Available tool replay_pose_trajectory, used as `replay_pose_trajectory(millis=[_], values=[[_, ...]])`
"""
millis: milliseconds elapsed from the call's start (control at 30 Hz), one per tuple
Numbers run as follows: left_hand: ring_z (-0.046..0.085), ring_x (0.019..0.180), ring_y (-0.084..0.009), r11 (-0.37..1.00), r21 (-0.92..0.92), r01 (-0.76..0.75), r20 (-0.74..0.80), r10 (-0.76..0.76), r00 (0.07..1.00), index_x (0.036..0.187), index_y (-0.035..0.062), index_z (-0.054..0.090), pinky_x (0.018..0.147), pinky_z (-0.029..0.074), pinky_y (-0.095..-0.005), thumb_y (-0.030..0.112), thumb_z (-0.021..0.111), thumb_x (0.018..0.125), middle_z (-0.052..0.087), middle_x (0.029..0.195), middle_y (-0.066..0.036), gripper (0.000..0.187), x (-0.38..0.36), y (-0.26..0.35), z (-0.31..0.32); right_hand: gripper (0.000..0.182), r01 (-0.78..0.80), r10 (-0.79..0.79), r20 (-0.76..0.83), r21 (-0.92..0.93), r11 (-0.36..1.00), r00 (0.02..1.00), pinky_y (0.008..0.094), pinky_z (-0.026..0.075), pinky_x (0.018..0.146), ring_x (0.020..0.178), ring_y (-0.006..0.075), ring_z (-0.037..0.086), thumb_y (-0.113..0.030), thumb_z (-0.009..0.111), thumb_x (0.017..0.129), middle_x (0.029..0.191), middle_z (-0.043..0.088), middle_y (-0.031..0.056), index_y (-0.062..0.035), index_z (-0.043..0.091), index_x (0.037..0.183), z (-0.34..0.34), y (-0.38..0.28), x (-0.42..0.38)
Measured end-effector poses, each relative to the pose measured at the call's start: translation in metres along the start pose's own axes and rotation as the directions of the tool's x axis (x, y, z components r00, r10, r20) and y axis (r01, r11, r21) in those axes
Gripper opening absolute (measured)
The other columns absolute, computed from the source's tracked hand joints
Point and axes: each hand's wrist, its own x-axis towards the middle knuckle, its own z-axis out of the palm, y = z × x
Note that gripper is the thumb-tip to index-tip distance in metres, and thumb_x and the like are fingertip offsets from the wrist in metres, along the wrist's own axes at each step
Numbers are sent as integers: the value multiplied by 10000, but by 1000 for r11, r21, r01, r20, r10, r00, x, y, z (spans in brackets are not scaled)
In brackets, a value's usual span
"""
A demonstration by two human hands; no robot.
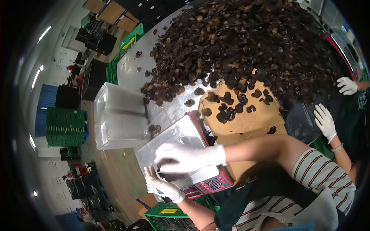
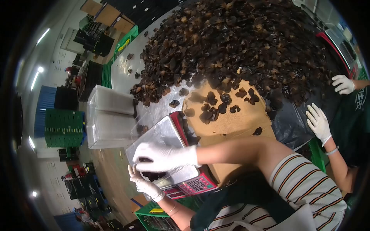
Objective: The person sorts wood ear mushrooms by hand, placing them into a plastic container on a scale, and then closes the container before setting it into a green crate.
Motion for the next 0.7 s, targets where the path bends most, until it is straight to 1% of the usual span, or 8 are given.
replay_pose_trajectory(millis=[133, 167, 267, 367, 467, 600, 633, 700], values=[[574, 1172, -298, 998, 25, -57, -68, 58, 996, 1347, 0, 512, 1063, 368, -424, 386, 294, 1044, 595, 1259, -213, 537, 3, -5, -2, 200, -339, 339, -87, 6, 941, 937, 335, 509, 731, 805, 189, 619, -178, 630, 882, 925, 644, 86, -41, 645, 1027, -71, -9, -38], [561, 1186, -292, 997, 76, -34, -102, 42, 994, 1359, -4, 492, 1066, 373, -428, 368, 275, 1047, 575, 1288, -204, 531, 0, 9, 2, 200, -412, 407, -61, -178, 894, 911, 344, 512, 697, 762, 203, 626, -186, 618, 887, 907, 648, 87, -43, 643, 1025, -91, -19, -50], [519, 1233, -286, 963, 81, -256, -52, 260, 964, 1371, -25, 444, 1064, 392, -435, 378, 288, 1048, 540, 1327, -179, 539, -20, 33, 4, 299, -331, 511, 114, -639, 695, 852, 422, 473, 854, 970, 302, 578, -309, 632, 883, 1011, 607, 112, -82, 638, 1078, -115, -12, -113], [549, 1076, -206, 954, -68, -291, 82, 296, 952, 1319, 0, 490, 950, 428, -353, 405, 335, 1047, 564, 1254, -129, 513, -40, 53, 12, 427, 17, 375, 245, -855, 519, 894, 381, 448, 781, 914, 250, 551, -378, 685, 824, 1019, 576, 97, -112, 617, 1151, -100, -24, -171], [565, 911, -181, 927, -147, -346, 346, 376, 860, 1196, -19, 554, 817, 450, -315, 390, 404, 1022, 592, 1115, -103, 469, -66, 76, 35, 319, 202, 253, 388, -815, 542, 886, 331, 440, 685, 819, 215, 541, -296, 653, 834, 930, 549, 51, -120, 621, 1098, -85, -12, -201], [593, 955, -262, 933, -110, -344, 686, 321, 653, 1129, -15, 600, 871, 475, -366, 145, 530, 937, 614, 1063, -148, 260, -95, 82, 61, 214, 67, 150, 213, -760, 647, 966, 346, 511, 681, 798, 213, 593, -231, 650, 863, 984, 600, 61, -98, 646, 1031, -106, -13, -200], [597, 1019, -335, 951, -101, -293, 744, 268, 612, 1127, -11, 599, 927, 468, -415, 84, 580, 887, 625, 1049, -185, 258, -102, 81, 69, 174, -244, 231, -90, -522, 818, 969, 343, 518, 736, 851, 211, 622, -181, 642, 897, 974, 624, 72, -52, 649, 1014, -112, -18, -192], [592, 1047, -347, 916, -94, -391, 801, 302, 516, 1158, -20, 594, 932, 473, -416, 20, 578, 878, 609, 1093, -192, 284, -112, 77, 85, 119, -558, 467, -440, -96, 824, 767, 235, 442, 547, 631, 73, 533, -84, 585, 933, 791, 580, 12, -38, 635, 1031, -131, -36, -179]])
